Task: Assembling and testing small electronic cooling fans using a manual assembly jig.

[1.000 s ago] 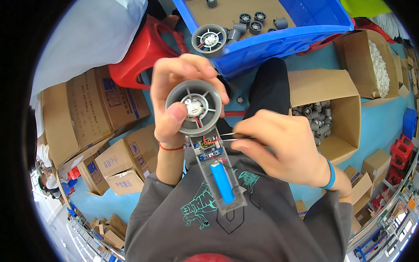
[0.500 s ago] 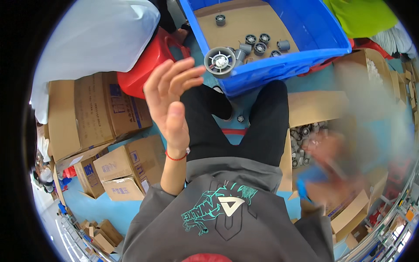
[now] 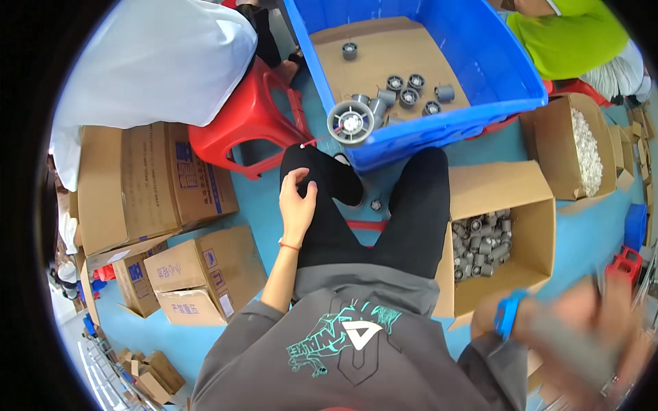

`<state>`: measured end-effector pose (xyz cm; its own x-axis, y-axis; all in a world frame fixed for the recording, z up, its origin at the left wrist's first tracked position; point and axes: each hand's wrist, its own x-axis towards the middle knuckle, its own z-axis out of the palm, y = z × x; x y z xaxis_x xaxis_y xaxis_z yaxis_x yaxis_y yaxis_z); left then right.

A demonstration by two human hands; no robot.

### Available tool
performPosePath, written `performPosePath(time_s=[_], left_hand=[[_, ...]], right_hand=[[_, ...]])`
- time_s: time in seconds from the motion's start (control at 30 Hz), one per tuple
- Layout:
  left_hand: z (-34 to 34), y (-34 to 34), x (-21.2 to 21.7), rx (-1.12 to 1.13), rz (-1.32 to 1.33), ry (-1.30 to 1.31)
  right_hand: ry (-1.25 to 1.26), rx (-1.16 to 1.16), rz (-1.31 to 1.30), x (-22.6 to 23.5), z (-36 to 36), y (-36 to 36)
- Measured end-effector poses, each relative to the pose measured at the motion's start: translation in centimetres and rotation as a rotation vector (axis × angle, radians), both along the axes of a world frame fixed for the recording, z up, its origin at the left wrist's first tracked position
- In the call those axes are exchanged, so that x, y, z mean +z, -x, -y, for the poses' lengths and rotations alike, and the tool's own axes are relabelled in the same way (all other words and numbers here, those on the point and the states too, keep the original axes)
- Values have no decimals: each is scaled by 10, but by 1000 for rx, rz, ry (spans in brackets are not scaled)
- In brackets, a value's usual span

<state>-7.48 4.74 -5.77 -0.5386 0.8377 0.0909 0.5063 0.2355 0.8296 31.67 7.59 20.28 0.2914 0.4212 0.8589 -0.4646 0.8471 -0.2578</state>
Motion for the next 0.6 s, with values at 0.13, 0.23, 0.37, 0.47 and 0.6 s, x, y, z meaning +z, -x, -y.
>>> performPosePath(time_s=[0.13, 0.23, 0.37, 0.47, 0.6], left_hand=[[0, -6, -28, -60, -236, 68], [12, -1, -25, 3, -235, 58], [7, -5, -34, -39, -229, 56], [18, -1, -31, -25, -134, 94], [9, 12, -20, 122, 400, -97]], right_hand=[[-82, -163, 15, -1, -6, -14], [62, -1291, 705, 5, -7, 27], [367, -838, 345, 29, -37, 77], [193, -473, -332, 53, -32, 131], [-45, -109, -59, 29, -16, 56]])
